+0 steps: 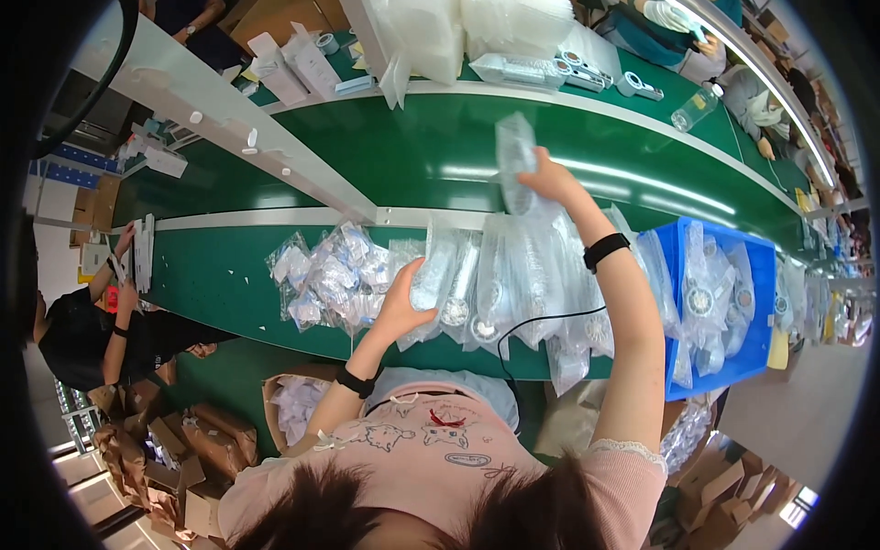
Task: The person packs items by hand, placing a bubble-wrapped device and a small plastic-wrapped component into a box before setting it on the conveyor. This process is repeated several times before the person gathers the remaining plastic-wrapped components on the table.
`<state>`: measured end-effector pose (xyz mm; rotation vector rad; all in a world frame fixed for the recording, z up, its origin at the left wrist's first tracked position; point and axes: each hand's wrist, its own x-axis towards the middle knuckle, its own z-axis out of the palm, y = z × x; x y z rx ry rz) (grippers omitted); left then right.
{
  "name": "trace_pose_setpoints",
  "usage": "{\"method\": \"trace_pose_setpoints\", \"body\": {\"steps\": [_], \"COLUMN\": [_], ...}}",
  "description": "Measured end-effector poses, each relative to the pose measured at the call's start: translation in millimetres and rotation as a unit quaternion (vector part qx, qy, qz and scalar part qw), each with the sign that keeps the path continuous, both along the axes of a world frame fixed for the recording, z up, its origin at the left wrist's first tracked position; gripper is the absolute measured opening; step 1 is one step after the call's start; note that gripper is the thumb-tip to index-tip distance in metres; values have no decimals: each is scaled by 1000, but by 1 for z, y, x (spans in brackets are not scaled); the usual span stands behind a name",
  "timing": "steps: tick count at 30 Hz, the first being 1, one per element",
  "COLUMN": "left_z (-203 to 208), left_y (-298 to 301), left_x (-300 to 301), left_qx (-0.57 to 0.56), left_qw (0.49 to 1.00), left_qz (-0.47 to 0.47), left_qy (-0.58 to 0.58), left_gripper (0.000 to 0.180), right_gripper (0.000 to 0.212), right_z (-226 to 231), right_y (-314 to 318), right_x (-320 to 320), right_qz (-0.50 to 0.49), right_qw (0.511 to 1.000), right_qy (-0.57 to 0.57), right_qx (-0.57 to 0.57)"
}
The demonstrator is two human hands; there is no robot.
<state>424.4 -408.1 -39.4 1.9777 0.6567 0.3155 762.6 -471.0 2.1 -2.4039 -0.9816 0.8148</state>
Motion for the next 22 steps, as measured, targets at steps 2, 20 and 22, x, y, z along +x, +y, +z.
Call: {"method": "trace_pose_setpoints", "body": {"steps": [2,20,22], "left_z": [0,-20,-29], "left_y": [-8,-19,-18], "left_x": [-7,-44,-51], "left_qx": [8,99,101], "left_qw": [1000,993,993], "left_qz": [-11,35,10], "left_qy": [1,-60,-67], "left_gripper": [76,49,53], "right_gripper": [76,69,72], "right_z": [22,24,25], "right_y": [9,-59,-81], "right_x": [-40,-274,-298], "right_qz": [45,140,165], "right_qw": [999,962,945], "right_qy": [-7,-233,-265], "right_qx": [4,-9,99]}}
